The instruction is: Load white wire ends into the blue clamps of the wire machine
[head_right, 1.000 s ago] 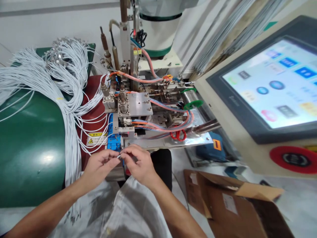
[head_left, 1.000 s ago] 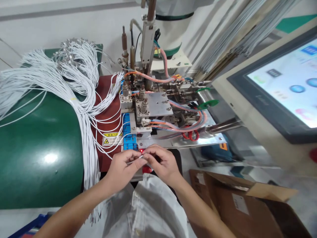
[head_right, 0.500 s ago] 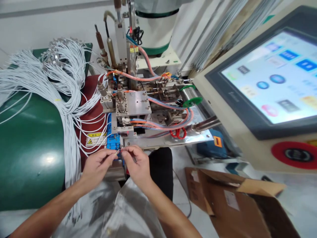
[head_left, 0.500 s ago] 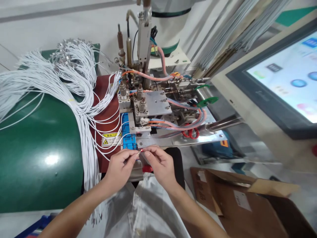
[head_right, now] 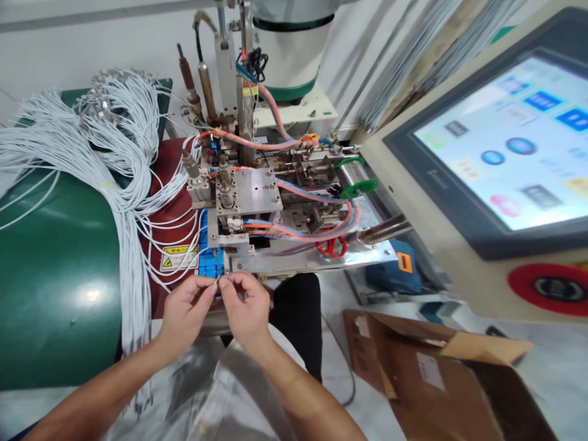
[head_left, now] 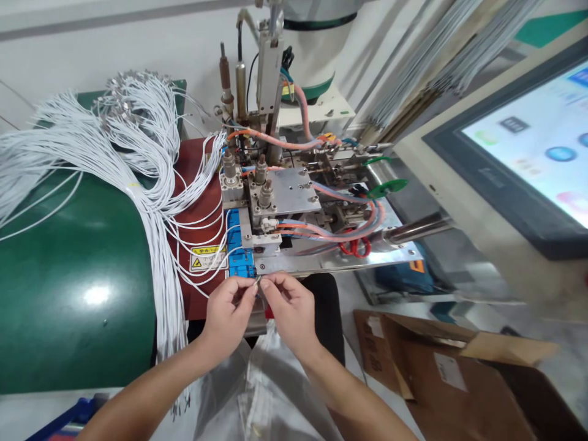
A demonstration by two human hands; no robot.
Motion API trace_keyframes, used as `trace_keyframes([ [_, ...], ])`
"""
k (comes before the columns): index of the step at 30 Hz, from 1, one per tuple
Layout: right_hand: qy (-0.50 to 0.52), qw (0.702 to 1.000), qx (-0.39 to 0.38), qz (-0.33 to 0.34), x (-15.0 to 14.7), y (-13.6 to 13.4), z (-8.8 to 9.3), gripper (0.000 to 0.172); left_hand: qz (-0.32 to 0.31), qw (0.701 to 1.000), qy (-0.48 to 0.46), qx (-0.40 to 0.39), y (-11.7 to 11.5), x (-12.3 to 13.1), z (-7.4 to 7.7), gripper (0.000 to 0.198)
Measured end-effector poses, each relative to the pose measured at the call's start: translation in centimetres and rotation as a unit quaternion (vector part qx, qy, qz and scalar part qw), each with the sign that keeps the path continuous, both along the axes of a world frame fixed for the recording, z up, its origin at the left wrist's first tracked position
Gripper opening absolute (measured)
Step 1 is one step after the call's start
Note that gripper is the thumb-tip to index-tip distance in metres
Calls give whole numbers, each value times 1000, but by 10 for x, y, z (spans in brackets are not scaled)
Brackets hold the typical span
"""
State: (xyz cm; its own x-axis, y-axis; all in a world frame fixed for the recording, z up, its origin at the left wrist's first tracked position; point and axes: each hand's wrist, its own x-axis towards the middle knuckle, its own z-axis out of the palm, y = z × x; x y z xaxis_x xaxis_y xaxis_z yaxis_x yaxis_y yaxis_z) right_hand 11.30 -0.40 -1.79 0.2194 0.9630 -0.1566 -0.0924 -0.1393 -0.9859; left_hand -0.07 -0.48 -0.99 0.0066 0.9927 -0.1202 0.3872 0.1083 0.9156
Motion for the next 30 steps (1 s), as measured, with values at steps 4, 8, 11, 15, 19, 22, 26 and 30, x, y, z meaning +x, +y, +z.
trace_keyframes([
  [4, -57, 996, 61, -7, 0, 0, 0, 8, 2, 1000, -12, 3, -2, 0, -2, 13],
  [8, -151, 979, 128, 52, 9, 4, 2, 8, -34, 999, 20, 23, 0, -5, 1, 12],
  [11, -181, 968, 130, 113, 20, 9, 6, 9, -91, 993, 61, 41, 5, -12, 9, 13],
  [15, -228, 933, 129, 245, 36, 16, 14, 12, -204, 973, 97, 34, 13, -22, 22, 16],
  [19, -244, 918, 157, 270, 34, 16, 16, 12, -213, 972, 95, -5, 14, -23, 22, 14],
  [22, -178, 968, 123, 128, 20, 10, 8, 19, -93, 995, 46, -5, 8, -17, 12, 14],
  [26, -113, 987, 97, 68, 9, 3, -4, 19, -33, 999, 8, 4, 2, -12, 0, 15],
  [30, -82, 991, 75, 79, 13, 3, -9, 16, -40, 999, 13, 8, 3, -12, -3, 14],
])
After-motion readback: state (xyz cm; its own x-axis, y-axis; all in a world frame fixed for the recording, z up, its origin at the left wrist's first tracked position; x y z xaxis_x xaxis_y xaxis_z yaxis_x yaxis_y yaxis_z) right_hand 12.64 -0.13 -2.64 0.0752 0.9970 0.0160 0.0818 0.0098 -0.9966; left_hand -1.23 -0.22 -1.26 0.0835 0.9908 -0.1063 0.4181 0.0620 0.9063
